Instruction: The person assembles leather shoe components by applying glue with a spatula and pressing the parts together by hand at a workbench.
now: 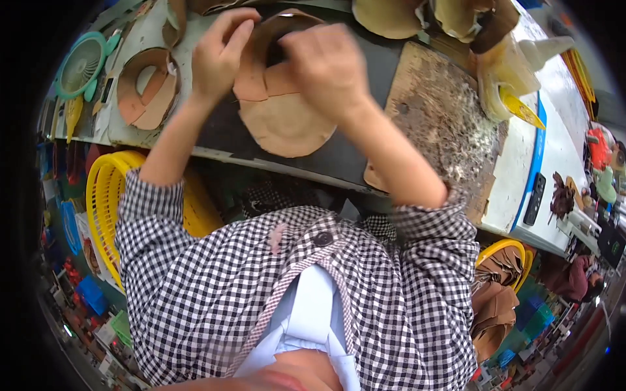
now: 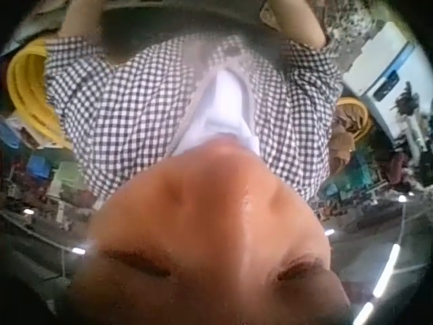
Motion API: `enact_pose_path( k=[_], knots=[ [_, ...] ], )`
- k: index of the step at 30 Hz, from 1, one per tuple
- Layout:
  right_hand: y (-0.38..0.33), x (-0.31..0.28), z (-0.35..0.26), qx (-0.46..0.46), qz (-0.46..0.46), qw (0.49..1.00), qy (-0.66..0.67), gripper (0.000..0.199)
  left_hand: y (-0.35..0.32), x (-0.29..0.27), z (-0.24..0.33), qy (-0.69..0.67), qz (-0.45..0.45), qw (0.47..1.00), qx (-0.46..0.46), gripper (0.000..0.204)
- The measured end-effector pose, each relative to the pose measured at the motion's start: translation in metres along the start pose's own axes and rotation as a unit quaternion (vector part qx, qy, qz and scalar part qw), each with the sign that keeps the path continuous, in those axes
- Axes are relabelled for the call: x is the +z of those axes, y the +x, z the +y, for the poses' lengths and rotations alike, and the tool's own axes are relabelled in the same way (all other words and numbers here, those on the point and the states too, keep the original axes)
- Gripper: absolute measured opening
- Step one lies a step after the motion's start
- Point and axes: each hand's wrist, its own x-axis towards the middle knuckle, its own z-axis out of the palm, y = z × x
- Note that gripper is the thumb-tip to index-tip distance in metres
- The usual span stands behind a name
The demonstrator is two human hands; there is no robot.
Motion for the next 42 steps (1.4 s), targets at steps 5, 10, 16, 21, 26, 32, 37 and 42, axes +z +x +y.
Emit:
enact_pose_path(
  k=[5, 10, 16, 21, 26, 32, 37, 42],
  knots=[
    [-0.024, 0.033, -0.070, 0.046, -0.302, 0.950, 0.061, 0.096, 0.002, 0.018, -0.113, 0.316, -0.058, 0.934, 0.153, 0.038],
    [-0.020, 0.027, -0.070, 0.021, -0.346, 0.935, 0.074, 0.107, 0.001, 0.006, -0.093, 0.200, -0.121, 0.963, 0.132, 0.050],
    [-0.023, -0.020, -0.102, -0.075, -0.483, 0.817, 0.308, 0.105, -0.018, -0.008, -0.094, 0.313, -0.028, 0.941, 0.126, 0.035],
    [-0.026, -0.058, -0.072, 0.188, -0.345, 0.793, 0.466, 0.070, -0.043, -0.134, -0.077, 0.318, 0.080, 0.945, 0.003, 0.038],
    [-0.002, -0.039, -0.080, 0.143, -0.406, 0.769, 0.474, 0.046, -0.080, -0.200, -0.239, 0.494, 0.142, 0.823, -0.240, 0.052],
    [-0.018, -0.040, -0.056, 0.227, -0.359, 0.794, 0.435, 0.031, -0.017, -0.207, -0.205, 0.430, 0.113, 0.844, -0.300, 0.058],
    [-0.011, -0.035, -0.052, 0.277, -0.383, 0.770, 0.429, 0.032, 0.057, -0.118, -0.167, 0.431, 0.148, 0.890, 0.024, 0.060],
    [-0.002, -0.047, -0.040, 0.228, -0.330, 0.830, 0.389, 0.032, 0.067, -0.083, -0.127, 0.412, 0.050, 0.909, -0.040, 0.031]
  ],
)
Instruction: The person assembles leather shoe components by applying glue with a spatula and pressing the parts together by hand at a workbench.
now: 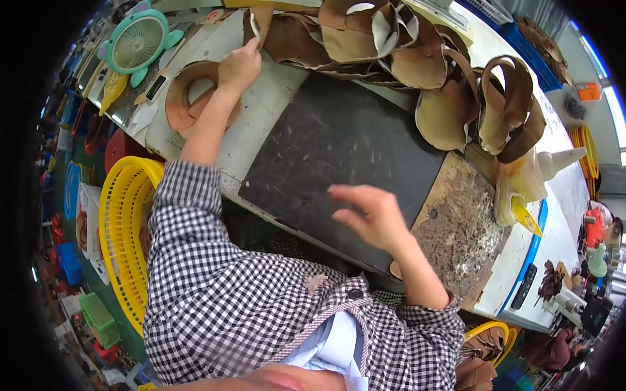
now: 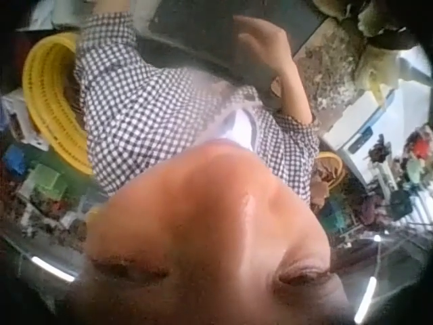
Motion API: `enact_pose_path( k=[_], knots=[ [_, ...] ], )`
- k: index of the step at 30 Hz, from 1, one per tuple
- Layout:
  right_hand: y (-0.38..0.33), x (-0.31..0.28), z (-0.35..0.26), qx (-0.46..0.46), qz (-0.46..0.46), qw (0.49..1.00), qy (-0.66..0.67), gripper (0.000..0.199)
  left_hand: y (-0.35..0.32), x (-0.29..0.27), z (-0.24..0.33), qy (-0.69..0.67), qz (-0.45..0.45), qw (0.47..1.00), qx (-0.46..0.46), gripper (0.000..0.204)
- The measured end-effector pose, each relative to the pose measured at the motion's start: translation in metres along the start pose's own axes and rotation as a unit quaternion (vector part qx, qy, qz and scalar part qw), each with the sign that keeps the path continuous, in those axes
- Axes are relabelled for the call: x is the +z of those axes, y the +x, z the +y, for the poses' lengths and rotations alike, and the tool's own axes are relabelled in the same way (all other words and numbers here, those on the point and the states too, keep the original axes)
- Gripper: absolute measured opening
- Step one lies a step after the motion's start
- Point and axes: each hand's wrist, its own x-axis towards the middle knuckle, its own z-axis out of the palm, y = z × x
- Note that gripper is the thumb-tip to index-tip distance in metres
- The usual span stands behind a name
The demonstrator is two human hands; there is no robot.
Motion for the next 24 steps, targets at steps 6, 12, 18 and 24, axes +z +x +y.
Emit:
enact_pose_path(
  k=[6, 12, 18, 24],
  knots=[
    [0.023, -0.028, 0.067, 0.174, 0.220, 0.952, 0.120, 0.070, -0.130, -0.038, 0.140, -0.084, -0.073, 0.931, 0.348, 0.032],
    [0.045, -0.043, 0.076, 0.235, 0.061, 0.964, -0.108, 0.057, -0.134, -0.052, 0.149, -0.456, -0.223, 0.834, 0.215, 0.044],
    [0.063, -0.035, 0.094, 0.165, 0.149, 0.904, -0.366, 0.034, -0.142, -0.006, 0.160, -0.192, -0.102, 0.918, 0.330, 0.050],
    [0.073, -0.042, 0.103, 0.133, 0.212, 0.905, -0.344, 0.032, -0.154, -0.029, 0.176, -0.223, -0.319, 0.843, 0.371, 0.046]
  ],
)
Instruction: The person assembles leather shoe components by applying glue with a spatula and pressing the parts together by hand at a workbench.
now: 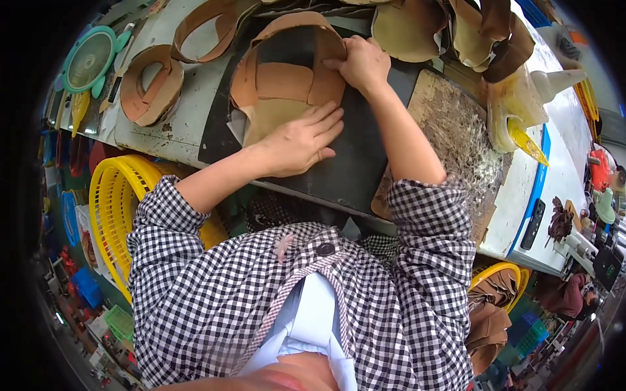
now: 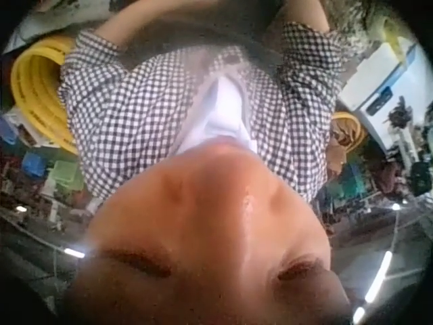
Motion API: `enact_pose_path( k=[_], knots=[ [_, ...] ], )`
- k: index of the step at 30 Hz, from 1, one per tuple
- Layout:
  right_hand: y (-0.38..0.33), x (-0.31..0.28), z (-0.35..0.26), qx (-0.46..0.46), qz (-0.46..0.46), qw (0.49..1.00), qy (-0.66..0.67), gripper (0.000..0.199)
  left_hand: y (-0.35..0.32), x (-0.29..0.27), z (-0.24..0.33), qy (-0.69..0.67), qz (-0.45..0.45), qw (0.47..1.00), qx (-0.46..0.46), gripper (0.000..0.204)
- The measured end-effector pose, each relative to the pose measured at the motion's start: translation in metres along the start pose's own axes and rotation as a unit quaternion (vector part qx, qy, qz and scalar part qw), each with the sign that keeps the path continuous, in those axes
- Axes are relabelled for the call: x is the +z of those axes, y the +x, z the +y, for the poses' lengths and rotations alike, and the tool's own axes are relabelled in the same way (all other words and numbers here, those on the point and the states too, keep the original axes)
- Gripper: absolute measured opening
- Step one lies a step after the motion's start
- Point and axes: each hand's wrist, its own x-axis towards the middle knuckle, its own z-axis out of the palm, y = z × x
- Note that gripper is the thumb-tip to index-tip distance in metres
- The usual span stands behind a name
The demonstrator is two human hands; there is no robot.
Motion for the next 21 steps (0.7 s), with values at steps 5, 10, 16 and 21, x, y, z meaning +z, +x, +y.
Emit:
enact_pose_path(
  k=[5, 10, 16, 21],
  knots=[
    [0.001, -0.040, 0.021, -0.027, -0.155, 0.986, -0.058, 0.034, -0.020, -0.038, 0.001, -0.368, 0.182, 0.912, 0.017, 0.019],
    [-0.066, -0.034, -0.056, -0.262, 0.145, 0.953, 0.054, 0.047, -0.010, -0.035, -0.062, 0.164, 0.238, 0.957, -0.006, 0.019],
    [-0.107, -0.016, -0.027, -0.184, -0.186, 0.911, 0.320, 0.073, -0.031, -0.010, -0.107, 0.252, 0.192, 0.943, -0.100, 0.032],
    [-0.122, -0.030, -0.058, -0.281, -0.233, 0.931, -0.010, 0.113, -0.035, -0.004, -0.111, 0.265, 0.198, 0.936, -0.118, 0.033]
  ],
)
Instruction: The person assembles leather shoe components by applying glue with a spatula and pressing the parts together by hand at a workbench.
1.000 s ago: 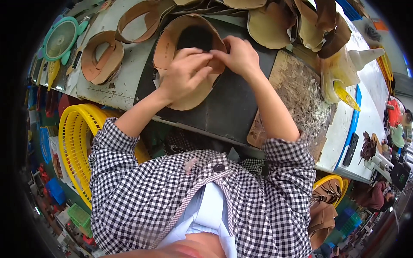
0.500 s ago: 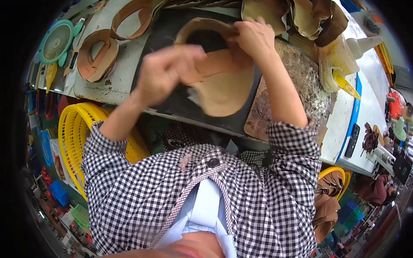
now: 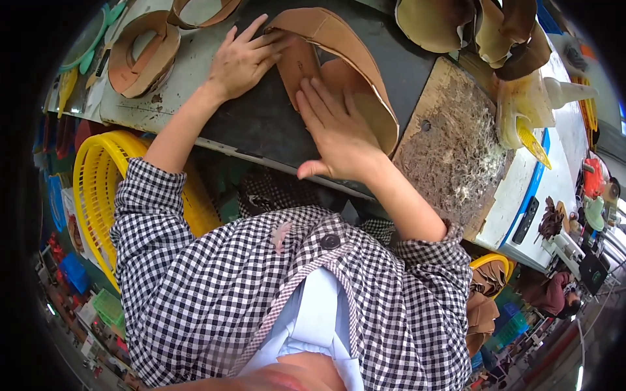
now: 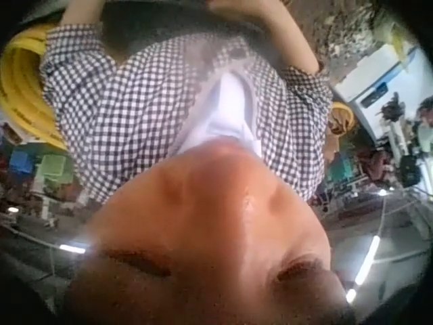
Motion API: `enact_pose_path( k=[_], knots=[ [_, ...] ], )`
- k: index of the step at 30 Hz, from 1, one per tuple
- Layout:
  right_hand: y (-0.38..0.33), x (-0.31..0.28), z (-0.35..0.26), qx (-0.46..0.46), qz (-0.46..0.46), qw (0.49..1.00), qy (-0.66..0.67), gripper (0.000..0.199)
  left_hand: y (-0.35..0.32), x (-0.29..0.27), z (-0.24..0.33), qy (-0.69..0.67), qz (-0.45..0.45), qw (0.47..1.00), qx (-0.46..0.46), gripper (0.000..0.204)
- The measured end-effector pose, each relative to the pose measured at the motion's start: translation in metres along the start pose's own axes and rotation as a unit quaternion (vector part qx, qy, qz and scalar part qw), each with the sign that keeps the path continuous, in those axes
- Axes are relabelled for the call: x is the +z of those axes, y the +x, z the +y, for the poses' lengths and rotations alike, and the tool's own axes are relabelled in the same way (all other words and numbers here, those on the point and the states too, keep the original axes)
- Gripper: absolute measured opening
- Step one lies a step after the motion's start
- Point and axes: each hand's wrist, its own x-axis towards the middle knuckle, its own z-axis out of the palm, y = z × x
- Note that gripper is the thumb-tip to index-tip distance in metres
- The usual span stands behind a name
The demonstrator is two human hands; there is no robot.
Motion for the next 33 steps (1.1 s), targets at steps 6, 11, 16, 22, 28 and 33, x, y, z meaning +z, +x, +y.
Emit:
enact_pose_path(
  k=[6, 11, 16, 22, 28, 33],
  knots=[
    [-0.021, -0.002, -0.013, -0.014, -0.079, 0.992, 0.100, 0.109, 0.009, -0.027, 0.019, -0.130, 0.102, 0.986, -0.001, 0.046],
    [-0.021, -0.008, -0.018, -0.052, -0.055, 0.984, 0.162, 0.100, 0.020, -0.008, 0.028, -0.209, 0.218, 0.947, -0.105, 0.061],
    [-0.045, -0.030, -0.014, -0.058, 0.049, 0.893, 0.444, 0.073, 0.023, -0.049, -0.006, -0.215, 0.312, 0.921, -0.093, 0.043],
    [-0.029, -0.041, 0.000, -0.013, 0.126, 0.884, 0.450, 0.044, -0.069, -0.129, -0.189, 0.118, 0.087, 0.928, -0.342, 0.055],
    [-0.005, -0.025, -0.010, -0.013, 0.083, 0.914, 0.398, 0.035, 0.058, -0.060, -0.066, 0.012, 0.166, 0.977, -0.133, 0.054],
    [-0.017, -0.039, -0.003, 0.034, 0.070, 0.920, 0.385, 0.033, 0.070, -0.040, -0.070, -0.052, -0.032, 0.957, -0.283, 0.029]
  ],
)
